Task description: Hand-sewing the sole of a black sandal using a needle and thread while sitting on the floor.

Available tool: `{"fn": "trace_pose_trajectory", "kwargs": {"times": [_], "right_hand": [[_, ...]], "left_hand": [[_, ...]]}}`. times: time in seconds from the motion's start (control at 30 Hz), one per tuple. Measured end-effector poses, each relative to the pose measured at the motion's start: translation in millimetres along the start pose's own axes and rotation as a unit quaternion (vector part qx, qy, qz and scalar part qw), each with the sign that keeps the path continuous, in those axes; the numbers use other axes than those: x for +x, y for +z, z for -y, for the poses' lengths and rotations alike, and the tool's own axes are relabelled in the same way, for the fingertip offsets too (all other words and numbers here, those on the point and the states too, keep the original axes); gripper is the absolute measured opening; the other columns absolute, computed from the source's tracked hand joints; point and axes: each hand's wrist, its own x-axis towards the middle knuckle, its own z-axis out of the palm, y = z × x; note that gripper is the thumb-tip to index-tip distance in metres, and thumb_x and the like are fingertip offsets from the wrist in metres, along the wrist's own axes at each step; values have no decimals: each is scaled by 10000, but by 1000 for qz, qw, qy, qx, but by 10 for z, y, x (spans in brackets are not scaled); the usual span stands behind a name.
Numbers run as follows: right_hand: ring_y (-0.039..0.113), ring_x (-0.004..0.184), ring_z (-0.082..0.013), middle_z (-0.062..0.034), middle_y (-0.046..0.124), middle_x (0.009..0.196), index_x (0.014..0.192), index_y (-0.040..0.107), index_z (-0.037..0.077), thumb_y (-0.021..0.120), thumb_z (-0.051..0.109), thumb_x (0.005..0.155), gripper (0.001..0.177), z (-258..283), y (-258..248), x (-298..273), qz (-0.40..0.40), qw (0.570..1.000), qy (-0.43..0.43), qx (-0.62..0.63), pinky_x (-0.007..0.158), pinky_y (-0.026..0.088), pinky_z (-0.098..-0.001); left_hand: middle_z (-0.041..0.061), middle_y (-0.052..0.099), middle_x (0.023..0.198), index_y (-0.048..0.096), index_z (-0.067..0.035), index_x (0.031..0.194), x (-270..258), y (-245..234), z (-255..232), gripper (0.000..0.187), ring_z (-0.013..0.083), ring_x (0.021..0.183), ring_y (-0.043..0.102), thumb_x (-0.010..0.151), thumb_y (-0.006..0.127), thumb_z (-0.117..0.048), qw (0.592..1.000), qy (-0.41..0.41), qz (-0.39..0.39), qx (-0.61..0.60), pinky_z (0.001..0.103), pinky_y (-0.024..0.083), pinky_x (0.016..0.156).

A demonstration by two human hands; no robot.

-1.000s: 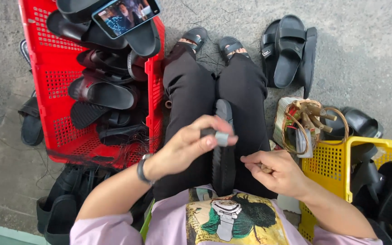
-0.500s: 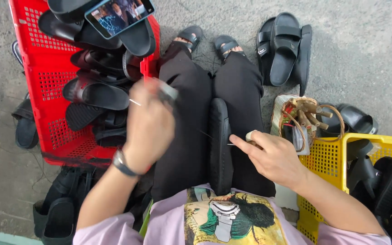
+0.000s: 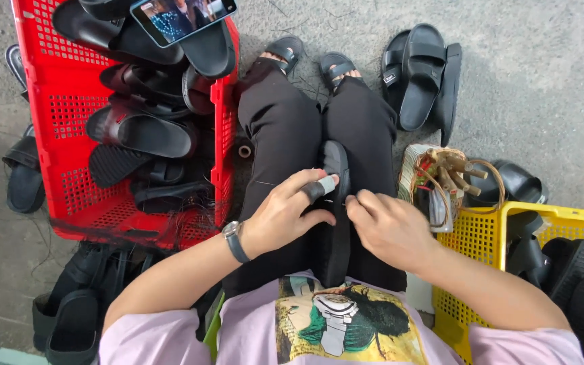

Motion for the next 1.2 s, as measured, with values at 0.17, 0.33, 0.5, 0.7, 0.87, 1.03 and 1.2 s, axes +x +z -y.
{"fn": "trace_pose_trajectory", "kwargs": {"times": [0.17,0.33,0.5,0.7,0.87,1.03,1.2], "right_hand": [[594,554,-273,-91,550,805,1081,572,29,616,59,865,222,58,-50,134,-89,983,68,147,444,528,-367],[659,639,-240,-24,630,837,1095,612,91,643,159,864,243,35,50,-2,-102,963,100,227,486,538,-295],[652,590,-222,-51,664,826,1061,640,67,688,97,811,256,61,62,64,-183,940,97,270,454,519,-278],[622,574,-190,-35,607,833,1187,616,151,512,117,911,297,-87,-401,-47,-55,987,70,136,459,511,-310],[585,527,-74,73,482,1062,1376,372,476,370,309,883,521,-270,-582,-460,192,977,87,-9,298,410,-268],[613,526,-199,2,517,1127,1100,597,251,553,211,857,250,-102,-268,-201,41,968,122,216,390,470,-331],[713,665,-154,101,567,1053,994,661,329,539,298,861,183,-141,-276,-225,8,939,133,318,484,554,-272]], "left_hand": [[147,496,1028,529,30,715,-213,41,110,480,344,968,623,693,830,-343,995,-4,-27,100,330,564,765],[82,574,1024,590,6,801,-120,-319,-436,198,225,824,681,814,721,-142,949,-186,19,-254,213,531,510],[141,639,900,584,45,1016,-319,-4,-40,116,226,705,708,914,570,-9,864,-301,24,-404,197,484,359],[69,625,683,540,-17,985,-85,-20,-135,225,97,472,571,783,638,-20,917,-307,87,-238,180,414,337],[45,442,828,559,-154,1311,34,35,-329,384,256,699,489,939,568,-58,982,21,116,148,371,405,491],[53,417,743,523,-61,693,-34,44,-305,204,220,597,414,878,576,9,984,138,19,107,308,367,478],[76,495,766,524,-61,635,-120,68,-361,255,200,552,423,840,664,-2,977,159,-87,108,251,397,480]]}}
